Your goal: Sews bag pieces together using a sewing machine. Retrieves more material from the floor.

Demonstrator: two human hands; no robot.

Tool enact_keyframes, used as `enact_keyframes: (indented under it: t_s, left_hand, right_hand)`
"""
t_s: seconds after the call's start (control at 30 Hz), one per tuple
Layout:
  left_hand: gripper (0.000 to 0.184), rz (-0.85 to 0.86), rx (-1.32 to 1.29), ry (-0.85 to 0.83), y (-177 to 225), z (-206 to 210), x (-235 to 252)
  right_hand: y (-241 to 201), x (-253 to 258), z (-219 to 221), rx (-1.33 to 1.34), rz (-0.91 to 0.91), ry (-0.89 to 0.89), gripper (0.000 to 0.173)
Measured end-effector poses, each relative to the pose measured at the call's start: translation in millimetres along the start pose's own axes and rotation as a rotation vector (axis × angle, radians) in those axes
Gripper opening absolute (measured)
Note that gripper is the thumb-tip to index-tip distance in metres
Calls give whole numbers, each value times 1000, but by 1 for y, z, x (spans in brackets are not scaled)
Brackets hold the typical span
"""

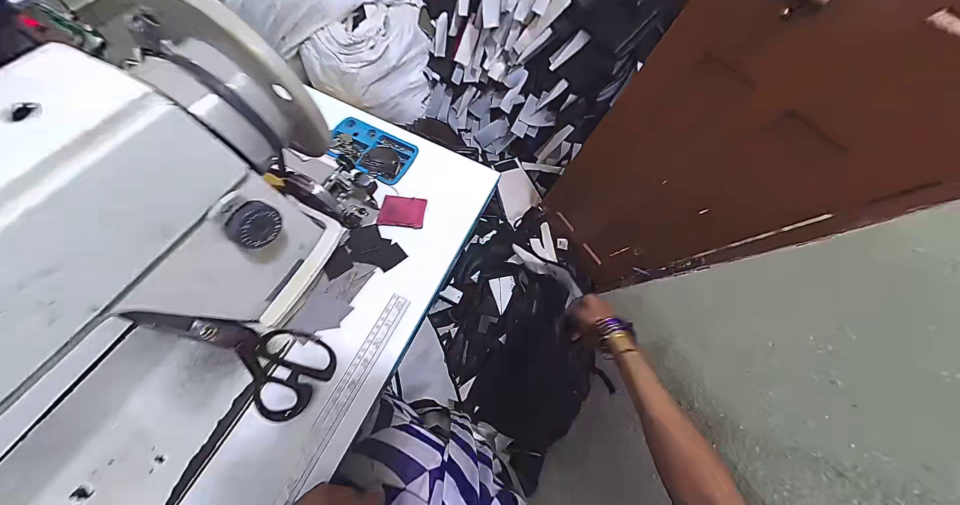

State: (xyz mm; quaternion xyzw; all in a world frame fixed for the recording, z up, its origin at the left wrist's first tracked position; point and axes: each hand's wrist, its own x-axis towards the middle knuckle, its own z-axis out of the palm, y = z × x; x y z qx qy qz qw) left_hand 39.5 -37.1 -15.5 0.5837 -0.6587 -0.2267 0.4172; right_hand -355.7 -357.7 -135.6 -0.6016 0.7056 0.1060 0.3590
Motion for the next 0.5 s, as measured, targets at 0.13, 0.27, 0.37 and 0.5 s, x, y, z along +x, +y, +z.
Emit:
enact_keyframes:
  t_s: [0.13, 0.27, 0.37, 0.5]
  left_hand:
    - [24, -124, 38, -241, 35, 36, 2]
    - [104, -374, -351, -231, 9, 90, 6]
    - [126, -530, -728, -69, -5, 108, 25]
    - [66, -655, -1050, -206, 46, 95, 30]
  right_hand:
    - [-45, -100, -84, 939, -364, -39, 32]
    - [-81, -192, -89, 1253, -926, -493, 28]
    - [-105, -249, -74, 1525, -1146, -870, 27]
    - [-112, -339, -67, 2033, -945, -446, 37]
